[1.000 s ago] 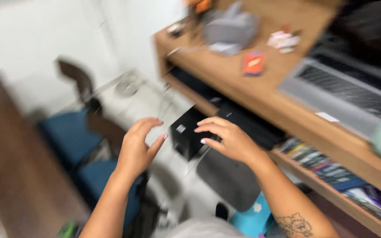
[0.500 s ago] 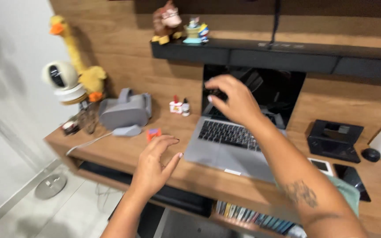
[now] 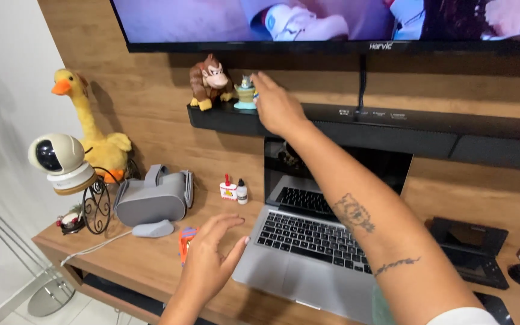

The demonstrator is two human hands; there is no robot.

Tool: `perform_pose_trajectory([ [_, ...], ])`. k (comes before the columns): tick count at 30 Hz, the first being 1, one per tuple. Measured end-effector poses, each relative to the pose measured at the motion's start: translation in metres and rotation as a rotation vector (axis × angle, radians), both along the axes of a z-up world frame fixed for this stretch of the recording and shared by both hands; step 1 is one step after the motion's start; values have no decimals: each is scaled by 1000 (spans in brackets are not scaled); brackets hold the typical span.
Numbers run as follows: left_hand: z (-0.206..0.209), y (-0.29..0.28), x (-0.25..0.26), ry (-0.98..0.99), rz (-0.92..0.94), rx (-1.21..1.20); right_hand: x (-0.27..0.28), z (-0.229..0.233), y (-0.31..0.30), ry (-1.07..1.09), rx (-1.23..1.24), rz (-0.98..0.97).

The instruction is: The person removes several small figurines from a soundbar, wipes each with a cloth, and places them on a nearby table. The person then wipes the soundbar surface with the cloth and returns the cleaned figurines to the soundbar.

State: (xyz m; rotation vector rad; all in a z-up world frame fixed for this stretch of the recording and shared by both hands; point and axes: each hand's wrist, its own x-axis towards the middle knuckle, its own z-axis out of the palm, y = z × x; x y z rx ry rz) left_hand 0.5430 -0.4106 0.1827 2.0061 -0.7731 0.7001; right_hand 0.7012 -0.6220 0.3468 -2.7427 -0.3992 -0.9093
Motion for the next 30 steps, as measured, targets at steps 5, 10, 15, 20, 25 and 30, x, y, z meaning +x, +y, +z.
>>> perform_pose_trajectory([
  [5, 5, 3, -7, 90, 2, -16, -10, -2, 4, -83, 69, -17],
  [10, 2, 16, -13, -10, -27, -25, -32, -6, 3, -111, 204, -1],
  [15, 4, 33, -42, 57, -30, -71, -76, -21, 17, -299, 226, 212],
  [20, -11, 72, -67, -51, 7, -79, -131, -59, 74, -348, 168, 494],
  [25, -23, 128, -116, -10, 133, -143, -207, -110, 159, -100, 90, 772],
  [30, -47, 187, -173, 213, 309, -118, -283, -149, 236, 327, 376, 825],
])
